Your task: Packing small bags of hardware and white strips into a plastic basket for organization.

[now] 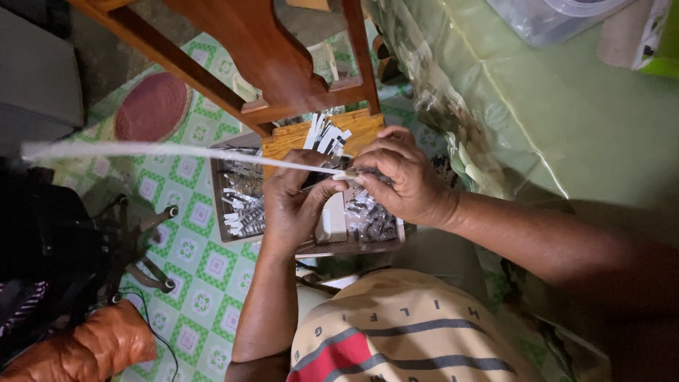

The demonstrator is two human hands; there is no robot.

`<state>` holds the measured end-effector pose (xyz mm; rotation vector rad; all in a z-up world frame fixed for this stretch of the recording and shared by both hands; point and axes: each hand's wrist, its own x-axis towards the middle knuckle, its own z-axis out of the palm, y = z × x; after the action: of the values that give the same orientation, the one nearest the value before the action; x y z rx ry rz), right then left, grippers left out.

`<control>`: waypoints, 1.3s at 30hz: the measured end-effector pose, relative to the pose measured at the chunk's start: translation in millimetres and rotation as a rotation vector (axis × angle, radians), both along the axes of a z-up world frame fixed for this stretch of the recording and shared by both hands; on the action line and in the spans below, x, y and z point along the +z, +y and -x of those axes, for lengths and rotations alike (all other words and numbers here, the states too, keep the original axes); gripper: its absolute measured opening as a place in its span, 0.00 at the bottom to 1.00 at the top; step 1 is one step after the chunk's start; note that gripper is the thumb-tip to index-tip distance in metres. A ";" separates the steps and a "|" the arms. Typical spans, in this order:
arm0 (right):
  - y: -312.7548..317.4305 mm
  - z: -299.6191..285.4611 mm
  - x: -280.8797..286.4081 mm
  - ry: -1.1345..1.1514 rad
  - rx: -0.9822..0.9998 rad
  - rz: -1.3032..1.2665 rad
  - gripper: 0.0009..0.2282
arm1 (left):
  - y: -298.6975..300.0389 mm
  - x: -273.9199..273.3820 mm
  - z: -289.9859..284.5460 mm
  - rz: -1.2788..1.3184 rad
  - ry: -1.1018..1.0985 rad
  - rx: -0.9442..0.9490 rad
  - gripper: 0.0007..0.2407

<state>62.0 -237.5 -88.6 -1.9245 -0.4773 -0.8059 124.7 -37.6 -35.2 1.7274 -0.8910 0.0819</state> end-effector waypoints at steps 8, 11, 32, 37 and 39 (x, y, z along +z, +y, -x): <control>1.3 3.2 -3.9 0.168 0.016 -0.033 0.11 | 7.9 -11.8 0.6 -0.026 -0.001 0.065 0.12; 6.2 5.7 6.9 0.300 0.161 -0.248 0.23 | 12.7 -13.0 -0.1 -0.020 0.002 0.067 0.11; 8.5 2.1 16.5 0.457 0.269 -0.306 0.14 | 0.5 -8.5 12.2 -0.057 0.048 0.112 0.10; 0.9 0.5 11.0 0.559 0.281 -0.387 0.23 | 9.2 -27.2 0.0 -0.012 0.144 0.111 0.09; -1.7 1.9 17.2 0.598 0.249 -0.401 0.23 | 13.9 -33.7 -1.5 -0.014 0.190 0.104 0.10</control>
<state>60.2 -239.2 -71.4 -1.5857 -0.1620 -0.1262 126.2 -23.7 -68.9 1.7613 -0.6642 -0.0198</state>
